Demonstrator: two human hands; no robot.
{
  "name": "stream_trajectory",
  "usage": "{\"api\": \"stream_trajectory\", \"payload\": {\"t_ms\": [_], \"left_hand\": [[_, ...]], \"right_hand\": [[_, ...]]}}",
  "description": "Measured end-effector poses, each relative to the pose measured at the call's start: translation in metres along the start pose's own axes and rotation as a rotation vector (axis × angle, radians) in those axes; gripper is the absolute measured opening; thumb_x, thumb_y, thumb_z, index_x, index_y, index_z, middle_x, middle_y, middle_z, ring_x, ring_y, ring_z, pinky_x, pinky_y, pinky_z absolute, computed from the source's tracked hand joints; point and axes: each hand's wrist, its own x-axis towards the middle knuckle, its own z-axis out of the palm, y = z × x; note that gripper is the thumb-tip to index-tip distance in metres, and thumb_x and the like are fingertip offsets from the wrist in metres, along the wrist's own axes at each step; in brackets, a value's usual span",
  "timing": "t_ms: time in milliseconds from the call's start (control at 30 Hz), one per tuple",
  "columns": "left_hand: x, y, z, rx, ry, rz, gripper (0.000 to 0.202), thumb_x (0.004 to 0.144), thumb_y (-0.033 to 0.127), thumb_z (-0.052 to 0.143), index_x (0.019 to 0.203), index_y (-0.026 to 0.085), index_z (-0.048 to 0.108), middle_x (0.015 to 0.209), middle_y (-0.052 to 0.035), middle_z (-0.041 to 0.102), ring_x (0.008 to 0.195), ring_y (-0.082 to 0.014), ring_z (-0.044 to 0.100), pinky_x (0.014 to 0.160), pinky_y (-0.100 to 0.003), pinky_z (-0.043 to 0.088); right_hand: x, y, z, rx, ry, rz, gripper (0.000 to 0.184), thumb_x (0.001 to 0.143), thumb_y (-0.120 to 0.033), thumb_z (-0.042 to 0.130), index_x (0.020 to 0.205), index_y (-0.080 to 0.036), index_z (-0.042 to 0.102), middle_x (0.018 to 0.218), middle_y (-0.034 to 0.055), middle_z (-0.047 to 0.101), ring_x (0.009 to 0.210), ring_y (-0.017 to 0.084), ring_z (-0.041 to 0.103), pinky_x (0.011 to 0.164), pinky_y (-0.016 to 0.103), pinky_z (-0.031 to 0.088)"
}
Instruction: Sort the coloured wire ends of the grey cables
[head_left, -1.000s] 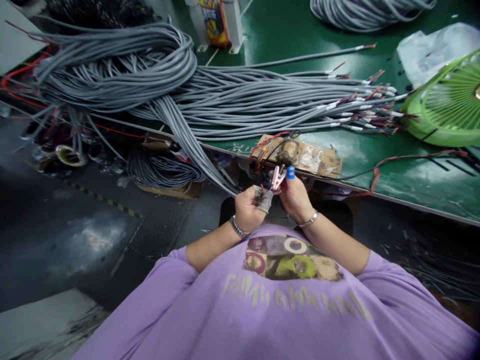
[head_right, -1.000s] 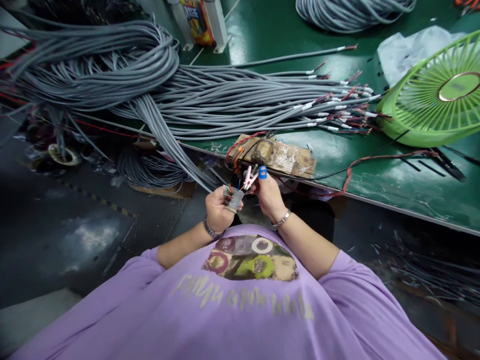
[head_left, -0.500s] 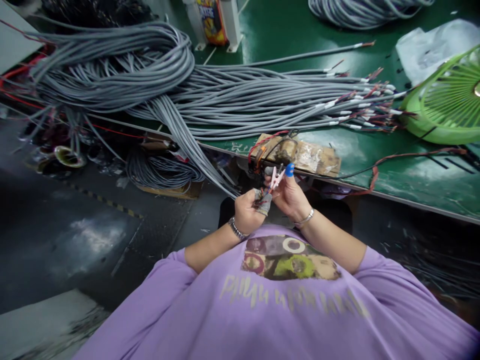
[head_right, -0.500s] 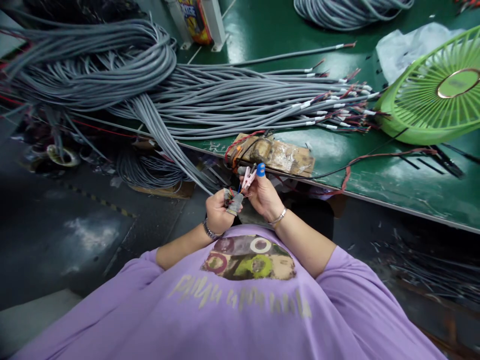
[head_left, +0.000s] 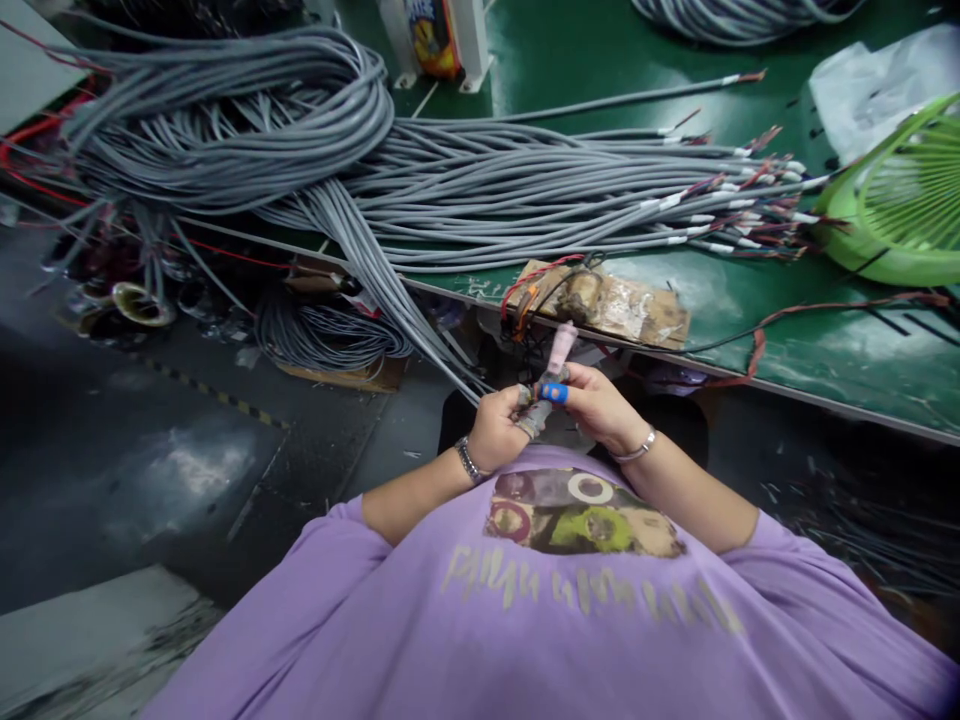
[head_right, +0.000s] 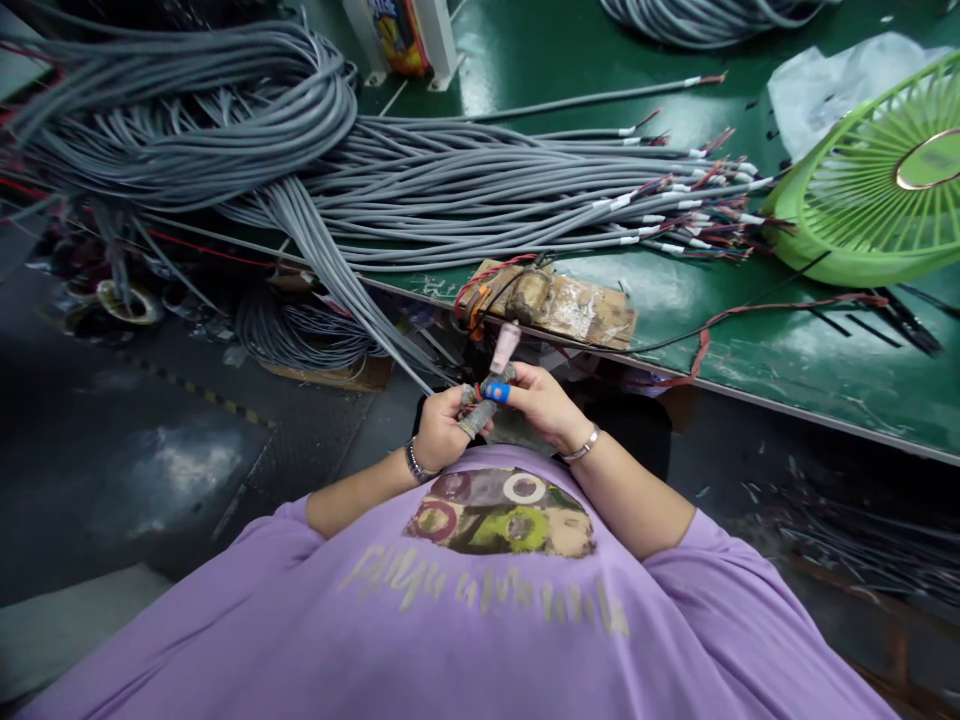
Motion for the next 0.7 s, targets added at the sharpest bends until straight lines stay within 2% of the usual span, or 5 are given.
{"api": "stream_trajectory", "payload": {"t_ms": [100, 200, 300, 433, 700], "left_hand": [[0.005, 0.000, -0.001, -0.080, -0.180, -0.220, 0.020, 0.072, 0.030, 0.074, 0.070, 0.015, 0.061, 0.057, -0.0038, 0.068, 0.046, -0.0127, 0.064, 0.045, -0.020, 0.052], [0.010, 0.000, -0.003, -0.156, -0.161, -0.347, 0.028, 0.073, 0.037, 0.074, 0.069, 0.014, 0.059, 0.057, -0.0043, 0.068, 0.045, -0.0128, 0.064, 0.042, -0.019, 0.049], [0.013, -0.001, -0.004, -0.283, 0.007, -0.357, 0.037, 0.074, 0.049, 0.073, 0.074, 0.015, 0.058, 0.057, -0.0028, 0.068, 0.045, -0.0137, 0.065, 0.041, -0.019, 0.049], [0.014, -0.006, -0.001, -0.347, 0.107, -0.310, 0.040, 0.075, 0.053, 0.072, 0.079, 0.015, 0.058, 0.059, -0.0018, 0.070, 0.046, -0.0146, 0.066, 0.043, -0.021, 0.052], [0.011, 0.000, -0.001, -0.300, -0.096, -0.355, 0.046, 0.071, 0.057, 0.075, 0.075, 0.012, 0.065, 0.066, -0.0074, 0.072, 0.056, -0.0170, 0.070, 0.054, -0.025, 0.056]], "right_hand": [[-0.001, -0.001, 0.002, -0.083, -0.035, -0.044, 0.027, 0.063, -0.037, 0.087, 0.071, -0.017, 0.070, 0.065, -0.0006, 0.068, 0.057, 0.011, 0.057, 0.057, 0.025, 0.046], [0.002, 0.002, -0.003, -0.108, 0.025, -0.075, 0.029, 0.066, -0.041, 0.085, 0.076, -0.018, 0.072, 0.067, -0.0005, 0.067, 0.060, 0.011, 0.057, 0.060, 0.025, 0.047], [0.004, 0.005, -0.009, -0.027, 0.094, -0.006, 0.036, 0.066, -0.047, 0.084, 0.082, -0.018, 0.071, 0.074, 0.0005, 0.068, 0.063, 0.011, 0.057, 0.062, 0.026, 0.048], [0.002, 0.009, -0.005, 0.014, -0.022, -0.002, 0.043, 0.060, -0.042, 0.089, 0.089, -0.019, 0.068, 0.076, 0.0002, 0.066, 0.065, 0.012, 0.057, 0.063, 0.028, 0.048], [0.003, 0.014, -0.003, -0.077, 0.112, -0.103, 0.036, 0.063, -0.048, 0.086, 0.073, -0.020, 0.066, 0.066, -0.0017, 0.060, 0.057, 0.011, 0.049, 0.056, 0.027, 0.041]]}}
